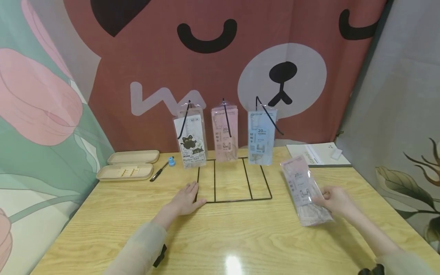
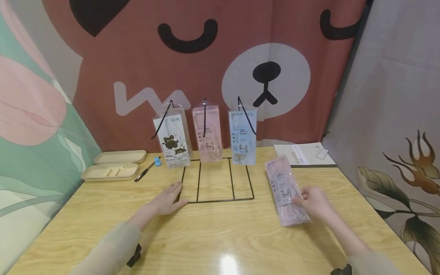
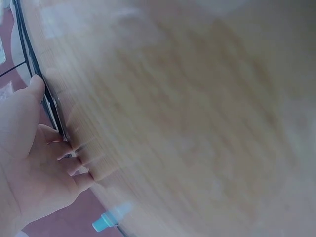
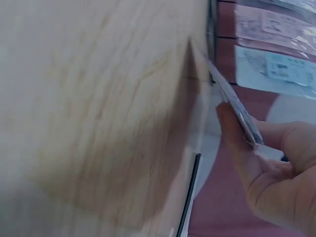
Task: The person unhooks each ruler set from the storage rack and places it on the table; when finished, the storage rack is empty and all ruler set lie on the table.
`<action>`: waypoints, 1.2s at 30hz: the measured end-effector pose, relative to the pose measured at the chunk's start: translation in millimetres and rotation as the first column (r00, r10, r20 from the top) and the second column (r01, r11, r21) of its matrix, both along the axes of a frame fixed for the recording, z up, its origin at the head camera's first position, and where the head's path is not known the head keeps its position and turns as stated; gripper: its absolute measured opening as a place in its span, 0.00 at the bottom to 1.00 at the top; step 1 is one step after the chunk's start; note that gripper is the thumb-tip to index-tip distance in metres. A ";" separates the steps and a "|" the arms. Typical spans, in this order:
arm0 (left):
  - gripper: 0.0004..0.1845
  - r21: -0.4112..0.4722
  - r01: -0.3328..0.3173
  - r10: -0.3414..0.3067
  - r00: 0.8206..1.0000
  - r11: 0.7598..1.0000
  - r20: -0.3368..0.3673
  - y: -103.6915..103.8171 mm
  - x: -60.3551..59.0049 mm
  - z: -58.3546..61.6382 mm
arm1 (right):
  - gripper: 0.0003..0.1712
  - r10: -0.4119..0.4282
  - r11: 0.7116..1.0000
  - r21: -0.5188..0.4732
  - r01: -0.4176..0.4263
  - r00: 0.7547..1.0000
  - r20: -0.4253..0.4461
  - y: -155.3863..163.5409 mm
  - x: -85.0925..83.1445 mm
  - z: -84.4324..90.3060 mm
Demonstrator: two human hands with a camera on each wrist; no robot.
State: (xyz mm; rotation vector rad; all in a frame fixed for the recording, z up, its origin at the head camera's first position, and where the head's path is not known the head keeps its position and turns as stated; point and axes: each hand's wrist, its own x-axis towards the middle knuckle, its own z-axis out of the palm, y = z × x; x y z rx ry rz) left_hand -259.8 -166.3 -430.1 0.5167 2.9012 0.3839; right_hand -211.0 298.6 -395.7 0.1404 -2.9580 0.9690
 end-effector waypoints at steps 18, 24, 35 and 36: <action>0.40 -0.019 0.012 -0.012 1.000 1.000 0.002 -0.2 0.8 3.6 | 0.65 0.024 0.987 0.161 -0.030 0.999 0.041 -34.3 -28.1 14.8; 0.40 -0.017 0.005 -0.005 1.000 1.000 0.002 -0.4 -0.2 2.6 | 0.62 0.111 0.989 -0.095 -0.112 0.994 -0.010 -57.0 -62.9 21.2; 0.40 -0.011 0.008 -0.008 1.000 1.000 0.009 -0.1 -0.4 3.4 | 0.52 0.084 0.935 -0.339 -0.100 0.994 -0.063 -90.5 -120.4 14.1; 0.40 -0.011 0.006 -0.006 1.000 1.000 0.010 0.1 -0.3 3.6 | 0.51 0.079 0.919 -0.383 -0.094 0.995 -0.055 -93.8 -123.2 15.0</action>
